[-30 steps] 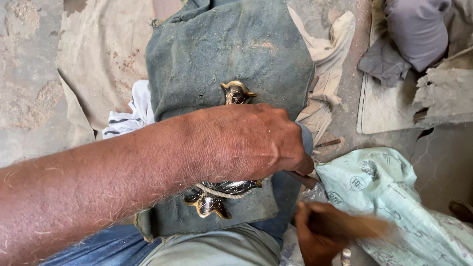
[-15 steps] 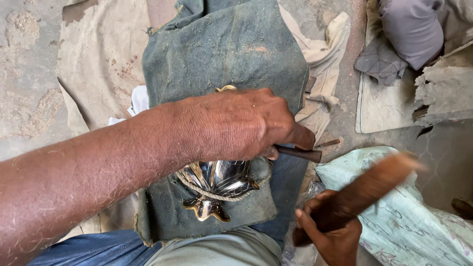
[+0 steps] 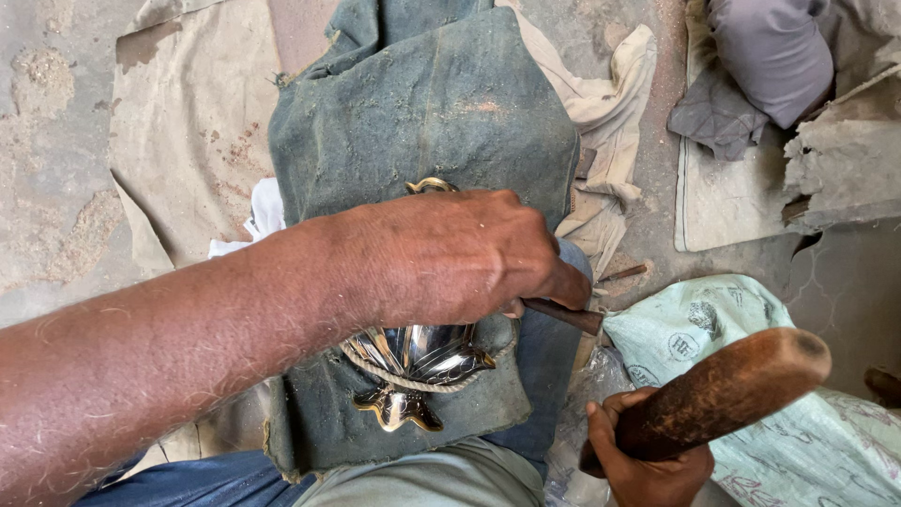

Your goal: The person uses a hammer and chisel to shape a metal decorative piece resting on a cloth pad on their lap. They repeatedly strike the chisel to refine the surface and edges of the object.

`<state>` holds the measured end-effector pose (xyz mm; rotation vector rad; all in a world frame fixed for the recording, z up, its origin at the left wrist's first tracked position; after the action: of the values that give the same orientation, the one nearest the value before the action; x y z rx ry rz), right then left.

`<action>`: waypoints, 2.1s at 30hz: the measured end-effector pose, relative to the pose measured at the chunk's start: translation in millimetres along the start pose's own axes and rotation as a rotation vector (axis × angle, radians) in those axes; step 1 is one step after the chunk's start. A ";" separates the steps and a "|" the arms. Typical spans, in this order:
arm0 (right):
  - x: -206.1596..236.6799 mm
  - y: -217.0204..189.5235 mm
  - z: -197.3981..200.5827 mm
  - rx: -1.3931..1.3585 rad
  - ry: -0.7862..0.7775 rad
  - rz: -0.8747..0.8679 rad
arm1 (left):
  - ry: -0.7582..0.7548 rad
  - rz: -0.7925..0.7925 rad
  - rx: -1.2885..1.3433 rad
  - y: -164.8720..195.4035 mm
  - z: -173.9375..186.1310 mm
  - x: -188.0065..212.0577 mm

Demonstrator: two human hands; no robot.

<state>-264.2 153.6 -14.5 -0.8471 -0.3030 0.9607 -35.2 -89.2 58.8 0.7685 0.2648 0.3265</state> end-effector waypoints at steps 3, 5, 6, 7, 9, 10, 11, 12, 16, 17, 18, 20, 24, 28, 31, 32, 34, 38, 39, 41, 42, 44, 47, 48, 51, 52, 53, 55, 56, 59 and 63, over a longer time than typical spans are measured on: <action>-5.1 -6.4 -0.6 0.137 -0.087 -0.028 | 0.035 -0.020 0.046 0.3 0.9 0.3; -7.7 -7.8 0.8 -0.131 0.012 -0.048 | 0.064 -0.009 0.073 -1.6 0.6 0.4; -8.8 -6.7 0.4 -0.068 -0.039 -0.040 | 0.096 0.014 0.095 -2.3 0.3 1.3; -10.4 -4.9 0.8 -0.002 -0.089 -0.037 | 0.091 0.054 0.094 -2.5 -1.3 3.9; -14.9 -0.4 3.7 0.038 -0.143 -0.055 | 0.054 0.109 0.079 -4.7 -2.7 7.5; -18.1 1.3 5.9 0.016 -0.156 -0.072 | 0.088 0.111 0.091 -4.5 -3.7 8.7; -21.3 2.2 7.7 -0.011 -0.169 -0.087 | 0.121 0.114 0.099 -3.9 -4.4 10.5; -26.1 2.1 10.2 -0.005 -0.179 -0.090 | 0.168 0.128 0.108 -4.5 -4.9 12.1; -42.5 -8.7 10.6 0.116 -0.282 -0.139 | 0.274 0.118 0.110 -7.7 -11.0 13.1; -46.8 -13.0 8.1 0.163 -0.308 -0.158 | 0.261 0.155 0.113 -9.1 -13.9 13.6; -49.6 -20.0 8.2 0.059 -0.258 -0.161 | 0.255 0.199 0.117 -10.5 -16.3 15.7; -58.6 -33.2 7.3 -0.138 -0.188 -0.153 | 0.380 0.179 0.123 -9.0 -18.5 23.1; -82.5 -53.1 10.5 -0.296 -0.150 -0.131 | 0.538 0.154 0.130 -7.9 -18.5 37.0; -106.0 -70.8 16.1 -0.097 -0.257 -0.044 | 0.558 0.186 0.158 -9.6 -18.5 39.4; -123.7 -91.0 15.8 0.133 -0.424 0.339 | 0.584 0.156 0.161 -7.6 -20.4 39.7; -123.7 -97.7 14.7 0.240 -0.490 0.515 | 0.598 0.153 0.161 -5.9 -22.3 40.9; -137.5 -100.3 15.2 0.254 -0.400 0.265 | 0.654 0.151 0.132 -3.1 -24.5 44.1; -164.0 -105.5 12.7 0.425 -0.506 0.642 | 0.723 0.310 0.126 0.7 -31.9 51.9; -170.5 -104.7 11.6 0.352 -0.514 0.665 | 0.708 0.379 0.151 1.0 -34.8 53.0; -172.4 -102.7 10.2 0.206 -0.519 0.709 | 0.785 0.345 0.151 3.5 -36.6 56.7; -176.5 -101.4 9.7 0.265 -0.452 0.626 | 0.829 0.334 0.156 4.7 -37.9 59.4; -181.2 -101.4 8.1 0.378 -0.317 0.458 | 0.884 0.332 0.150 6.5 -40.6 65.1; -185.2 -111.5 0.7 0.242 -0.462 0.277 | 0.945 0.319 0.153 7.7 -46.0 70.2; -186.2 -118.3 0.6 0.238 -0.505 0.327 | 0.964 0.313 0.155 8.2 -48.5 70.9; -189.8 -137.6 3.0 0.408 -0.564 0.692 | 1.009 0.357 0.126 9.6 -54.8 73.2; -192.7 -139.5 1.2 0.448 -0.546 0.626 | 1.013 0.381 0.142 9.0 -55.7 74.1; -195.0 -140.4 0.0 0.490 -0.530 0.556 | 1.015 0.409 0.163 8.8 -56.6 74.7; -194.3 -148.8 -3.3 0.407 -0.619 0.808 | 1.022 0.437 0.184 7.6 -57.3 75.3; -193.2 -152.7 -4.5 0.360 -0.660 0.934 | 1.023 0.437 0.186 6.8 -57.5 75.2; -195.6 -159.0 -5.4 0.428 -0.569 0.779 | 1.045 0.422 0.199 5.6 -58.4 73.9; -193.2 -168.9 -7.0 0.578 -0.636 0.785 | 1.049 0.422 0.208 4.3 -61.5 74.2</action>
<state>-268.1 -56.9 132.1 -0.0726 -0.2060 1.9391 10.5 -19.1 10.9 0.7988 1.1420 1.1123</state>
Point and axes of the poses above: each hand's wrist, its own x-axis away from the middle knuckle, its own z-axis out of the back of the hand, y = z × x, the point moved 2 cm from there along -x, towards the middle knuckle, and after that the axes turned 12 degrees about y, right-handed, at the moved point
